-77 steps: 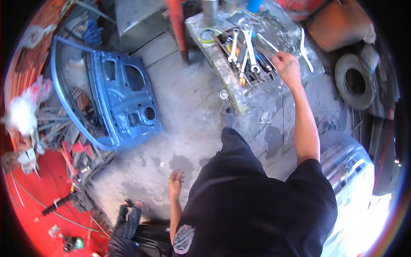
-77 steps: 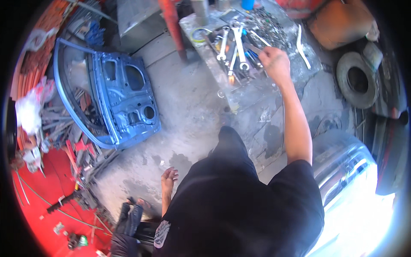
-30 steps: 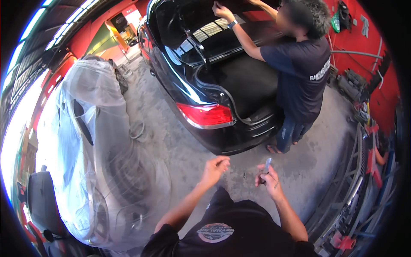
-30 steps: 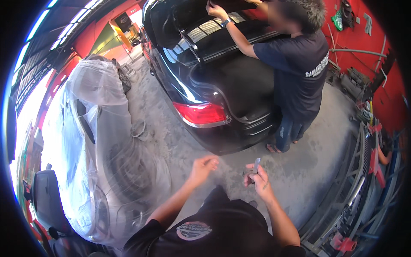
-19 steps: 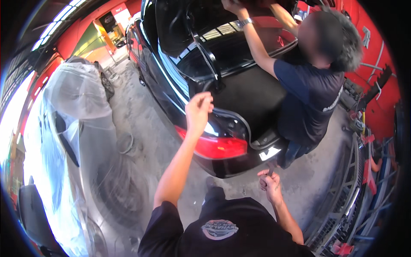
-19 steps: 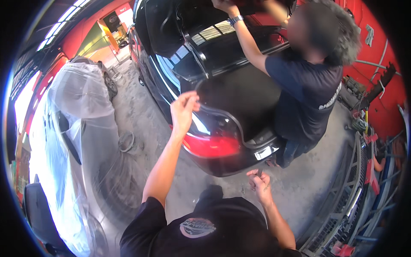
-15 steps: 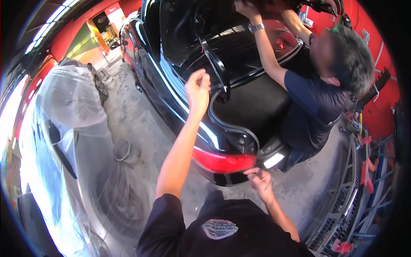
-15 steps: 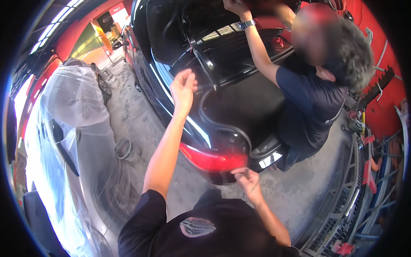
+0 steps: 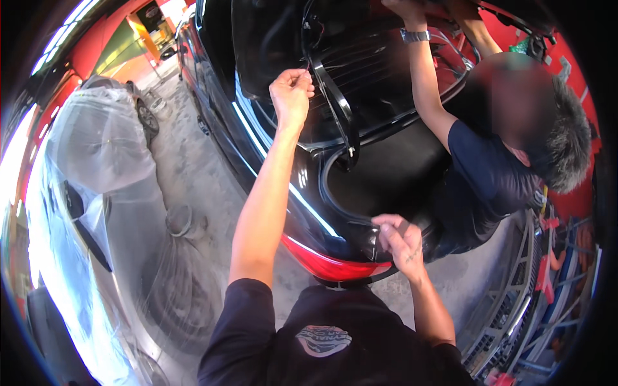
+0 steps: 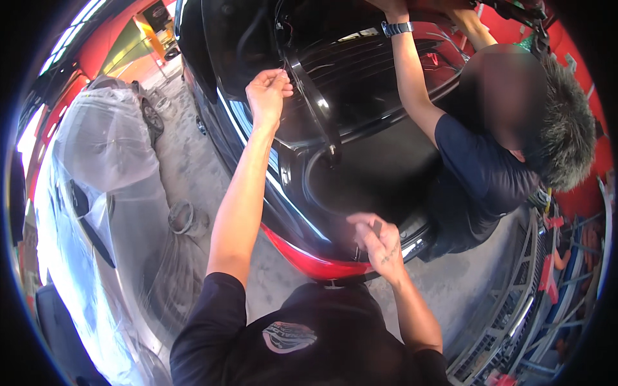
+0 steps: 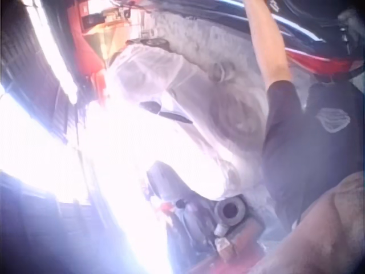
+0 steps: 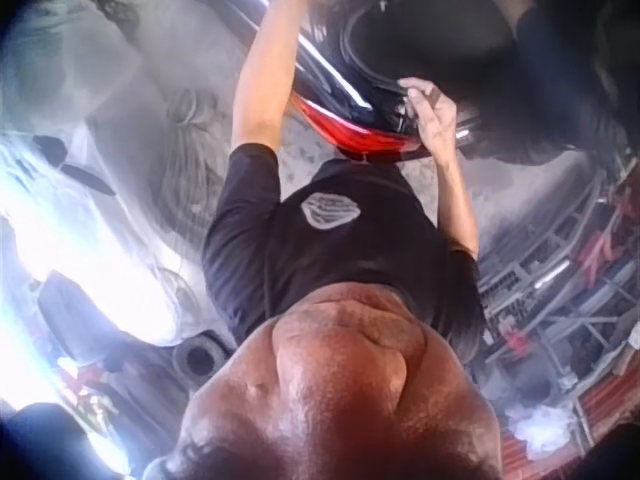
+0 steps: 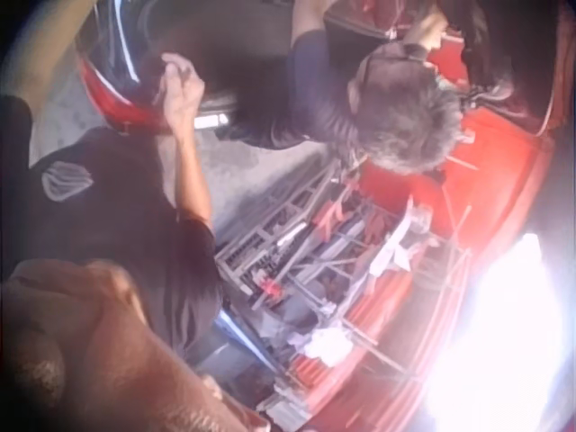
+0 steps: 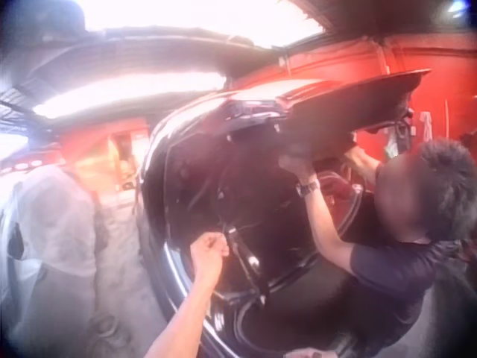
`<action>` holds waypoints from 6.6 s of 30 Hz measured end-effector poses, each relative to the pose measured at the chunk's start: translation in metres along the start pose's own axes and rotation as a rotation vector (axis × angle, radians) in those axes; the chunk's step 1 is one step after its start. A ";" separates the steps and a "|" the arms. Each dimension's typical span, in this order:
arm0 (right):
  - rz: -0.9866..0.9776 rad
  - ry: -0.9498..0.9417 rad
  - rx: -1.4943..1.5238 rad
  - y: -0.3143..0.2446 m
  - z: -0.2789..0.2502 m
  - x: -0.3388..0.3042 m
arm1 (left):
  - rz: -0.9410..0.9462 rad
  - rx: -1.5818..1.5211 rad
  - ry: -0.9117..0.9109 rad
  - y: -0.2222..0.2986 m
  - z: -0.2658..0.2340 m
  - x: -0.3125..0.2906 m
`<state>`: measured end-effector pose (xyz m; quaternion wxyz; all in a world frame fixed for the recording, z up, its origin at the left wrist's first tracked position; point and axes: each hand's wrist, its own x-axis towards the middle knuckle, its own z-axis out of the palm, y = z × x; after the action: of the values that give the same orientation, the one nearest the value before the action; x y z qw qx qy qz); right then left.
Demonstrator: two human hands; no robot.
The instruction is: The person opens the trunk of a black car and uses a screwdriver to remove a trim piece. They then connect electrical wires inside the trunk while another person assists.
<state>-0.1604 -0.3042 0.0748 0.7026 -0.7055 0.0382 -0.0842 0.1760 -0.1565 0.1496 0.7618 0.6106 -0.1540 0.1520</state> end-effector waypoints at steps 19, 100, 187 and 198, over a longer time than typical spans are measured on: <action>-0.505 0.301 -0.248 -0.124 0.057 0.243 | 0.163 0.105 0.011 0.013 0.015 0.025; -0.399 0.282 0.026 -0.132 0.050 0.246 | 0.680 -0.011 -0.501 0.051 0.020 0.033; -0.505 0.290 -0.047 -0.126 0.077 0.234 | 0.405 -0.147 -0.560 0.049 0.014 0.031; -0.520 0.276 -0.097 -0.131 0.074 0.234 | 0.421 -0.184 -0.600 0.048 0.017 0.033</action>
<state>0.0743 -0.2709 0.2208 0.6111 -0.7064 -0.0444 -0.3545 0.1851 -0.1620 0.2090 0.6865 0.5121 -0.5053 0.1055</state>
